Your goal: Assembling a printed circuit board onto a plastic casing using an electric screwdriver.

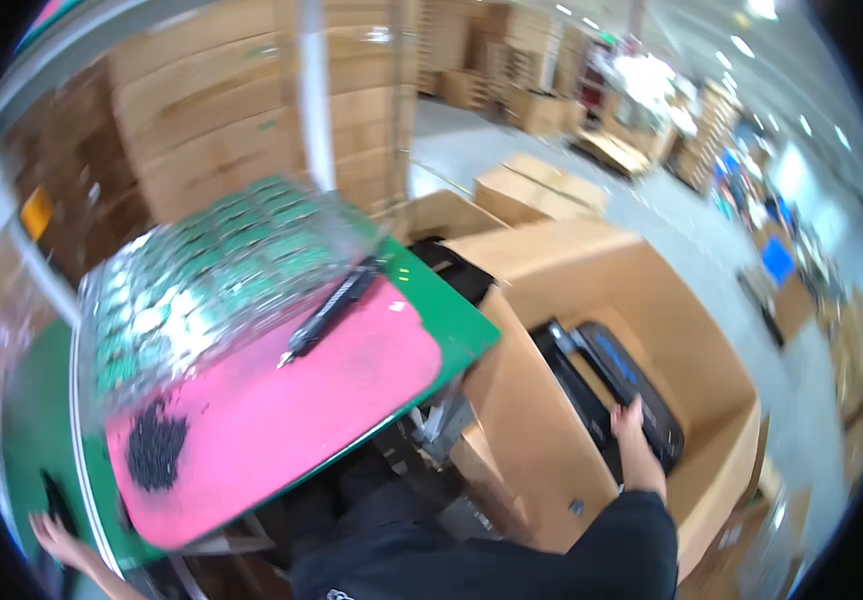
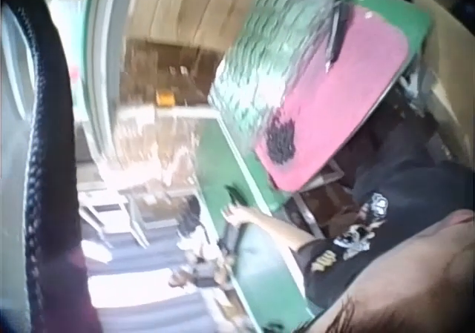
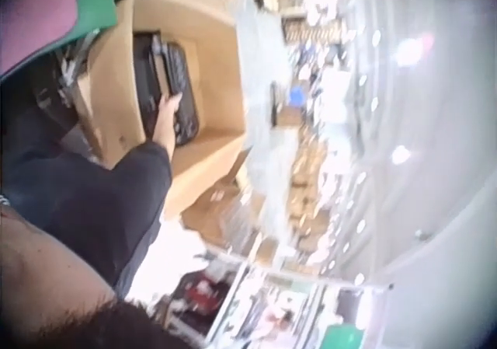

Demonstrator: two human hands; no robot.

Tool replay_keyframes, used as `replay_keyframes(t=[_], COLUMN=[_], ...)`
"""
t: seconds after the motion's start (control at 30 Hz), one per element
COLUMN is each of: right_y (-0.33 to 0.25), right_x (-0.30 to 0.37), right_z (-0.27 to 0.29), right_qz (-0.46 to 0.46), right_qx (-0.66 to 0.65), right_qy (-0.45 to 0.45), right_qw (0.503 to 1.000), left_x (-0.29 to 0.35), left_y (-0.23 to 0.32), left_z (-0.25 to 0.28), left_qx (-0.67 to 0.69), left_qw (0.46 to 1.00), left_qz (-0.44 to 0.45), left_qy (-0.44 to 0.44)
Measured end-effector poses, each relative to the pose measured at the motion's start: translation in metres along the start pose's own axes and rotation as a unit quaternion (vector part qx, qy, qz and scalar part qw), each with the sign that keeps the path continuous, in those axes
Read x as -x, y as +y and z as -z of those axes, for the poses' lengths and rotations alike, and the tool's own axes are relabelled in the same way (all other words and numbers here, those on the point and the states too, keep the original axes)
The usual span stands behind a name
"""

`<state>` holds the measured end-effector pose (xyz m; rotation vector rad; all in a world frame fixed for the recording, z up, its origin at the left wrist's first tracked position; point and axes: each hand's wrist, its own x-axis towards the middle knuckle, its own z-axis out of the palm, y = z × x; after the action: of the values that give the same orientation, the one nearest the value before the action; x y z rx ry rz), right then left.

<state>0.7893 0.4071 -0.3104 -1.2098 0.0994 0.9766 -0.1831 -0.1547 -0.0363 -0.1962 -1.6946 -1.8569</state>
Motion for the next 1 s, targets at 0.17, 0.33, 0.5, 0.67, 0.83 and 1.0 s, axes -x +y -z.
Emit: replay_keyframes(t=[0.17, 0.33, 0.5, 0.67, 0.83, 1.0], right_y=[-0.053, -0.127, -0.166, -0.162, -0.047, 0.065], right_x=[-0.008, -0.001, 0.085, 0.32, 0.496, 0.534], right_z=[-0.002, -0.063, -0.148, -0.216, -0.211, -0.21], right_qz=[-0.018, 0.185, 0.533, 0.77, 0.551, 0.682], right_qx=[0.058, 0.13, 0.305, 0.354, 0.545, 0.341], right_qy=[0.046, 0.065, 0.096, -0.21, -0.519, -0.647], right_qw=[0.997, 0.972, 0.783, 0.488, 0.36, -0.012], left_x=[0.011, 0.039, 0.075, 0.117, 0.163, 0.201], left_y=[-0.025, 0.036, 0.104, 0.135, 0.16, 0.147], left_z=[-0.001, -0.031, -0.066, -0.126, -0.179, -0.211], left_qx=[-0.011, 0.0, 0.006, 0.07, 0.097, -0.017], left_qw=[0.999, 0.996, 0.973, 0.927, 0.83, 0.708], left_qz=[-0.047, -0.033, -0.067, -0.081, -0.089, -0.218], left_qy=[-0.019, -0.081, -0.221, -0.36, -0.541, -0.671])
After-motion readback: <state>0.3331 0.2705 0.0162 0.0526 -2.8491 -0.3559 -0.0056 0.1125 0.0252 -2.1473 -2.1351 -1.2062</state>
